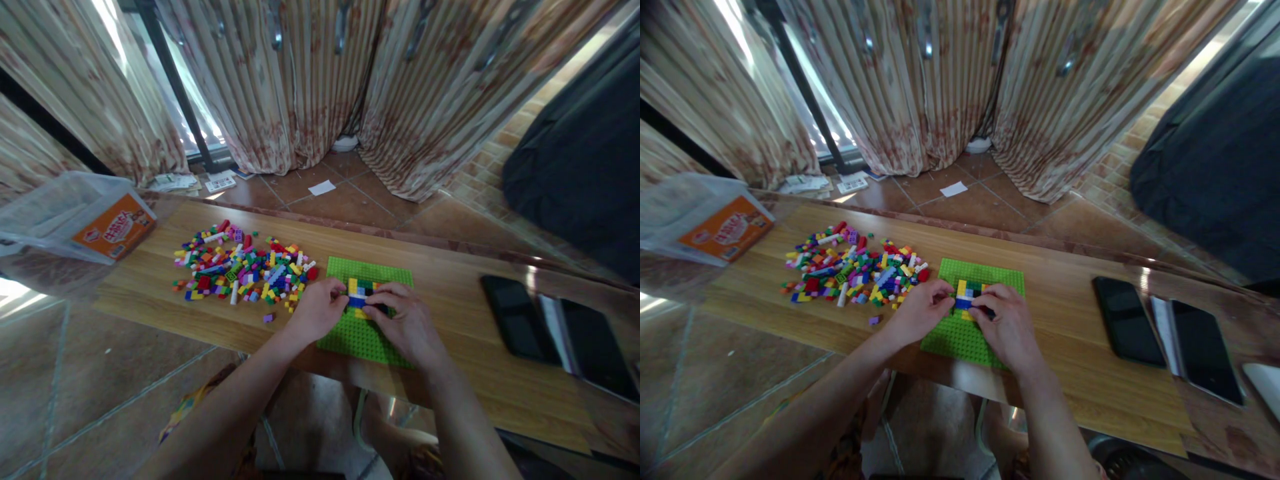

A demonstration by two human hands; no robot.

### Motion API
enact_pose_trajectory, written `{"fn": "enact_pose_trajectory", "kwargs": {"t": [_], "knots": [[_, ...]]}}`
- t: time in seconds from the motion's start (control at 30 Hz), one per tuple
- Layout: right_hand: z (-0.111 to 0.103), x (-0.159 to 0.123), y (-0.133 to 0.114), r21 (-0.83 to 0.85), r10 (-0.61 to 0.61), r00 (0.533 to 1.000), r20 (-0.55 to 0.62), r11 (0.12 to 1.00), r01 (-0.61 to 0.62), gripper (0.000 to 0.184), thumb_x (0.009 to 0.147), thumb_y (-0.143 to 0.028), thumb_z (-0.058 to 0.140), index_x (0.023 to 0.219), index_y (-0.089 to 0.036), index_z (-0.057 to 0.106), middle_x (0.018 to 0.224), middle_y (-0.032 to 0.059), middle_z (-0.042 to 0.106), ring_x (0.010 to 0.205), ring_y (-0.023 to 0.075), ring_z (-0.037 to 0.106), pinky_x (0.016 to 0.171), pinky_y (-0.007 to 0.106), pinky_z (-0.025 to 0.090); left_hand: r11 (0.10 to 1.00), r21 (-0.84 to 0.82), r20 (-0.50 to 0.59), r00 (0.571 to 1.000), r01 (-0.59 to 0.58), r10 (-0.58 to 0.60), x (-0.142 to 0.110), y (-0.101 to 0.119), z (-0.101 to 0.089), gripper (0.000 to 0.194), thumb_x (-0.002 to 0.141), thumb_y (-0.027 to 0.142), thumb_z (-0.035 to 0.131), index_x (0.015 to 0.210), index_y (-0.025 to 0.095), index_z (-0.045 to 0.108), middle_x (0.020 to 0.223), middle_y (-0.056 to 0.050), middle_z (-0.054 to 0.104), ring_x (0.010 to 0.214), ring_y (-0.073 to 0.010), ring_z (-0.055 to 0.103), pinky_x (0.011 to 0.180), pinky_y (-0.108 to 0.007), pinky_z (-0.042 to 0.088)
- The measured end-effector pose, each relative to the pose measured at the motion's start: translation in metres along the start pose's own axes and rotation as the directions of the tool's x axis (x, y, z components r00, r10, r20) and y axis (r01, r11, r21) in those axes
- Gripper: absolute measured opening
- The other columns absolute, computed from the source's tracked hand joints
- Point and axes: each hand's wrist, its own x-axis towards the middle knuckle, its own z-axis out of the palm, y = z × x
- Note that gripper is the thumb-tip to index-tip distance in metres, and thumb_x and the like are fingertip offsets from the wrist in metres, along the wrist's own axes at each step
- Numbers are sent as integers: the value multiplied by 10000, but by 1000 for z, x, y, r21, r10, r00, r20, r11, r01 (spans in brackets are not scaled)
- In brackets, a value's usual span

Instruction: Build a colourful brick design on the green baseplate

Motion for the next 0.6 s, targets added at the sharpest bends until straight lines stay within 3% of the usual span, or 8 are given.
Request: {"fn": "enact_pose_trajectory", "kwargs": {"t": [0.27,0.6], "knots": [[4,0,1,-18,10,1000,-3,1000,-10,73,837,-269,675,819,-254,745,962,48,670,923,232,609,844,410,495,999,-35,-6,1000,-20,20,3,-4,6,146,825,120,554,881,146,687,767,-33,713,725,-155,658,671,-249,501],[5,0,2,-39,-2,1000,-20,999,1,73,834,-278,685,808,-253,748,951,48,671,923,232,605,849,411,491,999,39,-40,999,-28,29,5,-4,9,197,818,91,533,886,139,711,827,-55,737,756,-160,672,699,-251,501]]}}
